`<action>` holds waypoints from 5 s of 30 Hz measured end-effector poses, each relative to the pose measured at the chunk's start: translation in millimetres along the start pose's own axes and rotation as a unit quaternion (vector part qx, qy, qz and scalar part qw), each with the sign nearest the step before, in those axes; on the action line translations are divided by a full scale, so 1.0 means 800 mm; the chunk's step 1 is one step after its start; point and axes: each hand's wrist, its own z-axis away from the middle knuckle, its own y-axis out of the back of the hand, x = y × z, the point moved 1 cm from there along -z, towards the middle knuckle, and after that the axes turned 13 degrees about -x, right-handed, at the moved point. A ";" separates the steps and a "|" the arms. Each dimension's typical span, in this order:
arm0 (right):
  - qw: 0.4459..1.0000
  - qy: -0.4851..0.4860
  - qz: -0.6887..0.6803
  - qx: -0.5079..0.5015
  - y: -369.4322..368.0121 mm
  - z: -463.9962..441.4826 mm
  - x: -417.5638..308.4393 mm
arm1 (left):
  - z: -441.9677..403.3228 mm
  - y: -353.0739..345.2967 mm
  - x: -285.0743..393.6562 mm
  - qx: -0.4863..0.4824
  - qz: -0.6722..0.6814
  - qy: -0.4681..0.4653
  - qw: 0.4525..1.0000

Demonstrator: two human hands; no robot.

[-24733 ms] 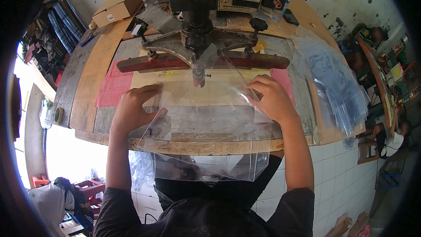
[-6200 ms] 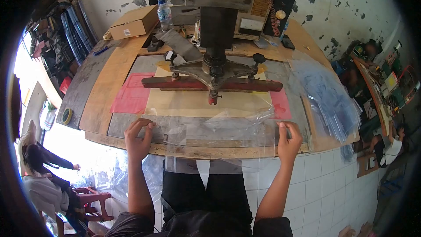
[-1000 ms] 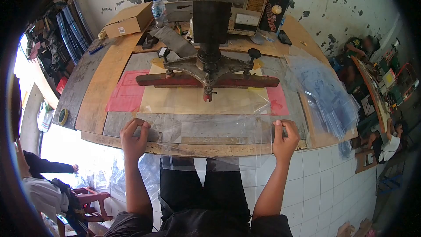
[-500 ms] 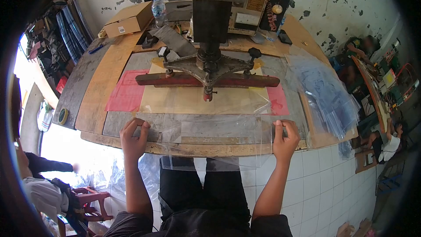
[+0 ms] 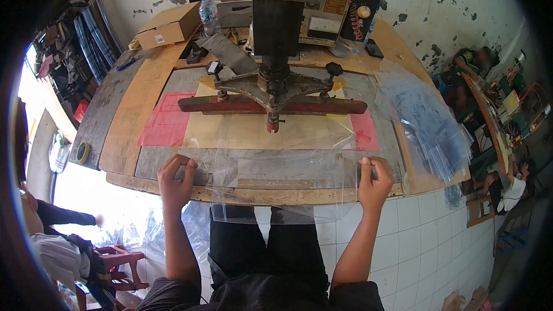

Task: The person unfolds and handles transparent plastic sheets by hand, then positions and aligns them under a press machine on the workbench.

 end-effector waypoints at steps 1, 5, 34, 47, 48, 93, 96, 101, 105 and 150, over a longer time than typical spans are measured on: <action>1.000 0.000 -0.001 0.000 0.000 0.000 0.000 | 0.000 0.000 -0.001 0.000 0.000 0.000 1.000; 1.000 0.009 0.014 -0.006 0.001 0.001 0.002 | 0.000 0.000 -0.001 0.000 -0.003 -0.005 1.000; 1.000 0.013 -0.017 -0.009 -0.002 -0.005 0.014 | 0.000 -0.001 -0.012 -0.005 0.007 0.001 1.000; 0.996 -0.067 -0.025 -0.057 0.000 -0.008 -0.004 | 0.001 0.000 -0.006 -0.010 0.041 0.001 0.999; 0.996 -0.065 -0.020 -0.057 0.001 -0.007 -0.002 | 0.001 0.001 -0.006 -0.007 0.035 -0.006 0.999; 0.889 -0.090 -0.376 -0.246 0.021 -0.077 -0.011 | -0.006 0.007 0.000 -0.043 0.017 -0.014 0.999; 0.902 -0.058 -0.370 -0.216 0.042 -0.055 -0.001 | -0.013 0.008 0.018 -0.079 -0.020 -0.027 0.996; 0.845 0.027 -0.494 -0.202 0.051 -0.030 0.035 | -0.026 -0.022 0.043 -0.182 0.002 -0.092 0.979; 0.887 0.020 -0.442 -0.134 0.035 -0.019 0.006 | -0.042 -0.027 0.052 -0.284 0.370 0.021 0.885; 0.895 -0.061 -0.442 -0.014 -0.011 0.009 0.015 | -0.016 -0.047 0.037 -0.114 0.376 0.094 0.915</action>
